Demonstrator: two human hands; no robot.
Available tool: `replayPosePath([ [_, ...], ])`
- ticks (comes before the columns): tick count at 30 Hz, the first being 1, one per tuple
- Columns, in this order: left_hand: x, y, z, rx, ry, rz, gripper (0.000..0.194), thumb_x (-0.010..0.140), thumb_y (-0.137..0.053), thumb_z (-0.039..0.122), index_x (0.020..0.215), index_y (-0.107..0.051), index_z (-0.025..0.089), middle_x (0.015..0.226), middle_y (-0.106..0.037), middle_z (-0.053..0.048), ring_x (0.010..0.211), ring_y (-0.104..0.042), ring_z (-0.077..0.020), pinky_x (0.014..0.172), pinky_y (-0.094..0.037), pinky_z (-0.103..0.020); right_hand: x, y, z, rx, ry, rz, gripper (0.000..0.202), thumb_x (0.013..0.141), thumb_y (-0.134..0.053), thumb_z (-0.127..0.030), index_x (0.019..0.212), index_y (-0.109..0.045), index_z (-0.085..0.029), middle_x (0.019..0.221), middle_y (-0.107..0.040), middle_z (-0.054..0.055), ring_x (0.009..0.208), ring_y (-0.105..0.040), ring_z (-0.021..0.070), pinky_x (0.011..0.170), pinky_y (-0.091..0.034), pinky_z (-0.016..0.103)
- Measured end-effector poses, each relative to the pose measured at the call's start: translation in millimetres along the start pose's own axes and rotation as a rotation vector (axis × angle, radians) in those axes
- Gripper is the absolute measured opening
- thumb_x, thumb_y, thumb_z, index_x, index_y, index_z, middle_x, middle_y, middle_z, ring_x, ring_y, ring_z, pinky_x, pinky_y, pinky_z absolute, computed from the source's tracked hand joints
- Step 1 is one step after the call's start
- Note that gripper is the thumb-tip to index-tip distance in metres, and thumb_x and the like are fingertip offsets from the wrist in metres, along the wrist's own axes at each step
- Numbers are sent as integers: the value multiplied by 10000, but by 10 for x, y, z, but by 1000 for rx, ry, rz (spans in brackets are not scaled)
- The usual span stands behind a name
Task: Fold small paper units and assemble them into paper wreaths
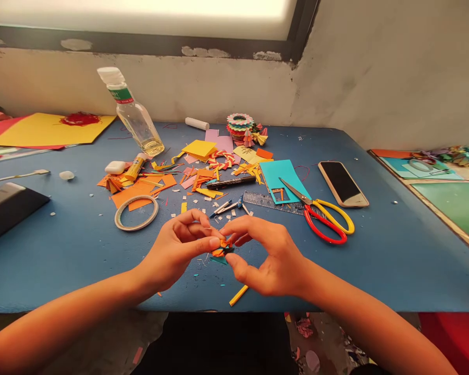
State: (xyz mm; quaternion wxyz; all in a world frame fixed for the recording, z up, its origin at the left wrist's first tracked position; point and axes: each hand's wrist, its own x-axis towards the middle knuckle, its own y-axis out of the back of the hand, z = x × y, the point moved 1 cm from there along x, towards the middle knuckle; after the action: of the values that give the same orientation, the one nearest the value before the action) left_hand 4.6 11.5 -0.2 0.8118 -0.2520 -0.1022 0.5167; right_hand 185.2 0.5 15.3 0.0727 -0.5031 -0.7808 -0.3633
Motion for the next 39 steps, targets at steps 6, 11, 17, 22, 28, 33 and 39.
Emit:
replayPosePath([
  [6, 3, 16, 6, 61, -38, 38, 260, 697, -769, 124, 781, -525, 152, 741, -741, 5, 689, -697, -105, 675, -563, -203, 2, -40, 37, -184, 118, 79, 311, 756, -618, -62, 1035, -588, -195, 925, -694, 43, 833, -672, 143, 690, -597, 251],
  [11, -28, -19, 31, 103, -82, 53, 241, 709, -758, 128, 749, -520, 146, 763, -739, -10, 681, -702, -114, 664, -584, -212, -29, -88, 31, -448, 255, 218, 281, 736, -650, -43, 974, -604, -185, 869, -729, 37, 809, -701, 135, 716, -577, 215],
  [17, -76, -37, 35, 185, -150, 98, 231, 701, -766, 153, 740, -539, 148, 769, -736, -16, 660, -696, -116, 634, -592, -211, -72, -75, 17, -544, 345, 217, 291, 736, -694, -63, 996, -631, -180, 876, -749, 37, 813, -711, 123, 755, -577, 179],
  [22, -82, -24, 30, 230, -184, 98, 207, 707, -762, 155, 736, -558, 152, 771, -734, -7, 689, -700, -118, 643, -593, -203, -52, -25, -24, -526, 311, 168, 271, 792, -657, -76, 1034, -637, -196, 909, -757, 27, 827, -716, 116, 757, -581, 163],
  [28, -83, -17, 7, 276, -240, 90, 176, 711, -757, 143, 739, -583, 155, 777, -727, -6, 769, -706, -130, 681, -589, -194, -25, -27, -41, -491, 295, 212, 211, 789, -653, -88, 962, -644, -208, 822, -758, 14, 746, -721, 120, 701, -589, 167],
  [33, -81, -30, -23, 273, -230, 85, 175, 717, -752, 159, 724, -577, 155, 809, -732, -27, 784, -708, -152, 676, -597, -218, -101, -108, 95, -563, 318, 210, 259, 782, -638, -94, 998, -582, -224, 819, -745, -7, 738, -710, 126, 632, -567, 195],
  [39, -85, -19, 5, 356, -296, 78, 168, 720, -745, 145, 747, -580, 162, 793, -728, -20, 782, -711, -155, 687, -606, -228, -61, -99, 130, -410, 270, 169, 204, 798, -601, -69, 948, -559, -201, 804, -706, 3, 743, -685, 111, 656, -556, 197],
])
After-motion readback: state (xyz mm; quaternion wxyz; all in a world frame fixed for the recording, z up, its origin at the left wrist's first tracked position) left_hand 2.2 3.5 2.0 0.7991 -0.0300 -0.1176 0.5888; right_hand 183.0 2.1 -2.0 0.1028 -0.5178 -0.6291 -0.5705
